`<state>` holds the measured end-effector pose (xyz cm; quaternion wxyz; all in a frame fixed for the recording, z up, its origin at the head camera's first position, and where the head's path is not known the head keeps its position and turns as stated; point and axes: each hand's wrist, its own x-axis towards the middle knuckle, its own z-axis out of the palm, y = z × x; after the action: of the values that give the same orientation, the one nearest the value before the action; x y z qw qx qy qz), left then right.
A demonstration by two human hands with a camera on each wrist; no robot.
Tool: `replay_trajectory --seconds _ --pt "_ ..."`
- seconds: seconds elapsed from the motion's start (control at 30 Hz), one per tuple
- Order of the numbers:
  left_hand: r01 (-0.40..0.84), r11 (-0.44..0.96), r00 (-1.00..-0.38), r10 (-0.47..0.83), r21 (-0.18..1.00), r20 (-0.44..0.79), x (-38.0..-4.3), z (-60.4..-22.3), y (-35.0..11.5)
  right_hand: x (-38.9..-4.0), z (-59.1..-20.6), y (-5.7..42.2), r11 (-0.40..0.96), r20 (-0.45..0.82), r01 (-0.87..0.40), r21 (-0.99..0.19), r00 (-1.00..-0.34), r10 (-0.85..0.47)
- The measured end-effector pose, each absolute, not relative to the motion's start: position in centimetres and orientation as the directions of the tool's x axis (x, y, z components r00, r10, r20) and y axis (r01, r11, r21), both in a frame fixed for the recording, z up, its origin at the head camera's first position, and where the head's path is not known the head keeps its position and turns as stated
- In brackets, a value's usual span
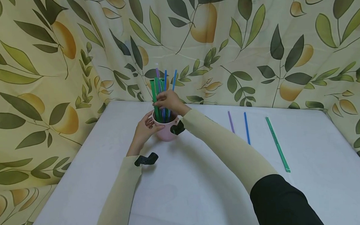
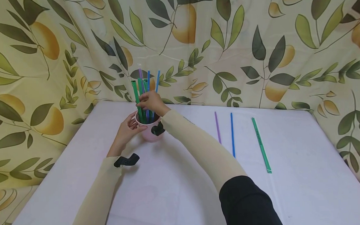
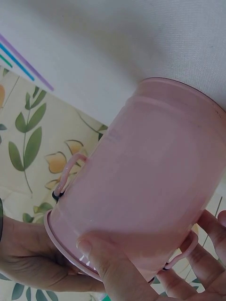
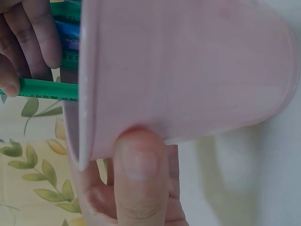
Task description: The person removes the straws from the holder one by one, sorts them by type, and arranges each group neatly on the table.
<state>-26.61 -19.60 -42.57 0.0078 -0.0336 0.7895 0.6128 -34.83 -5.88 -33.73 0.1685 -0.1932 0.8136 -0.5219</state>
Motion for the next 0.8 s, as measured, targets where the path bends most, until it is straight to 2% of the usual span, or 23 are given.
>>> replay_trajectory --seconds 0.43,0.8 --pt "-0.053 0.241 -0.998 -0.040 0.969 -0.045 -26.5 -42.5 -19.5 -35.0 -33.0 -5.7 0.332 -0.015 -0.164 -0.929 -0.880 -0.475" --pt "-0.059 0.245 -0.997 -0.055 0.968 -0.047 -26.6 -42.6 -19.4 -35.0 -31.3 -5.1 0.195 0.054 -0.159 -0.968 -0.887 -0.458"
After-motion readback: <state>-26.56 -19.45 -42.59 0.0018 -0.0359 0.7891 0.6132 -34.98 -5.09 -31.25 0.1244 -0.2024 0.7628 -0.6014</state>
